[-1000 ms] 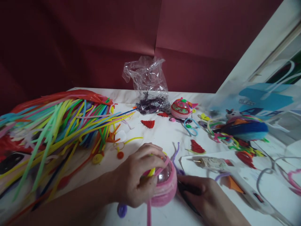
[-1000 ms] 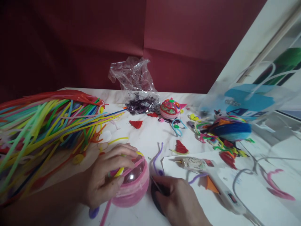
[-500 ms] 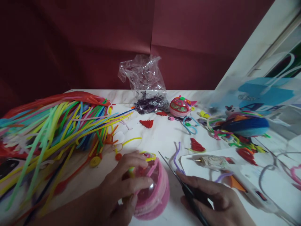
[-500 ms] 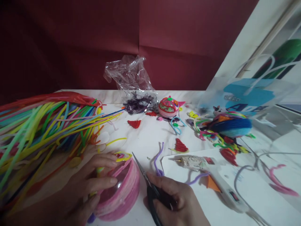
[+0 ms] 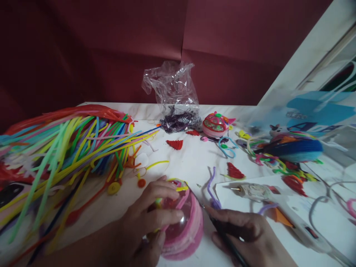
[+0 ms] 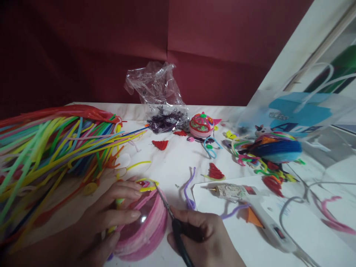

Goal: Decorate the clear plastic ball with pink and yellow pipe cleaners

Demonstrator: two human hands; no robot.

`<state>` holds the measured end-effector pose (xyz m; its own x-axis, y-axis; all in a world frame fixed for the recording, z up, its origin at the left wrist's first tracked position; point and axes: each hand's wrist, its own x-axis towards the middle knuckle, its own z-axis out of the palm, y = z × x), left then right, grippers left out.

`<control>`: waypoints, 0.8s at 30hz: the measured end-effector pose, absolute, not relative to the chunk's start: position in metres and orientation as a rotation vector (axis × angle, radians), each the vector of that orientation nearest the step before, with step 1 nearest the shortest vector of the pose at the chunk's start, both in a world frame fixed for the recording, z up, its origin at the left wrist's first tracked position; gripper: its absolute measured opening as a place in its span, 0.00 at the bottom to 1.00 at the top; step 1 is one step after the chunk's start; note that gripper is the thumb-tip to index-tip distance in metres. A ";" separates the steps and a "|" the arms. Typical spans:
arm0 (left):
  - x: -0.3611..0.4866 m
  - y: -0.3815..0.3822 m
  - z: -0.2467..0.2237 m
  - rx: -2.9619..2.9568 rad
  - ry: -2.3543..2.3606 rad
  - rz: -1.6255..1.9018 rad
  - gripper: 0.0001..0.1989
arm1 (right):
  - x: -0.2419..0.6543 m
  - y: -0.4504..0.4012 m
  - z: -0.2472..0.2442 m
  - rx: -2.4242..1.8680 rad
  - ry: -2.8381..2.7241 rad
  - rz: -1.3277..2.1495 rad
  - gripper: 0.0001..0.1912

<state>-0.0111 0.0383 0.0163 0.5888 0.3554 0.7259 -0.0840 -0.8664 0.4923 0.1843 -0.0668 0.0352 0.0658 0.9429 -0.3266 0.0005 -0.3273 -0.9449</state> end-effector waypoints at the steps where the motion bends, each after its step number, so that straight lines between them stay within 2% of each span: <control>1: -0.011 0.038 0.017 2.337 0.212 1.224 0.16 | 0.185 -0.066 0.035 -1.501 -0.987 1.406 0.11; 10: -0.024 0.022 0.050 2.366 0.430 0.929 0.15 | 0.193 -0.062 0.046 -1.572 -1.119 1.516 0.09; 16: -0.027 0.023 0.041 2.345 0.409 1.037 0.15 | 0.208 -0.064 0.035 -1.577 -0.954 1.446 0.17; 21: -0.026 0.031 0.029 2.391 0.237 1.019 0.13 | 0.198 -0.069 0.040 -1.554 -1.028 1.470 0.13; 24: -0.024 0.033 0.016 2.368 0.166 1.106 0.14 | 0.189 -0.069 0.045 -1.536 -1.054 1.471 0.15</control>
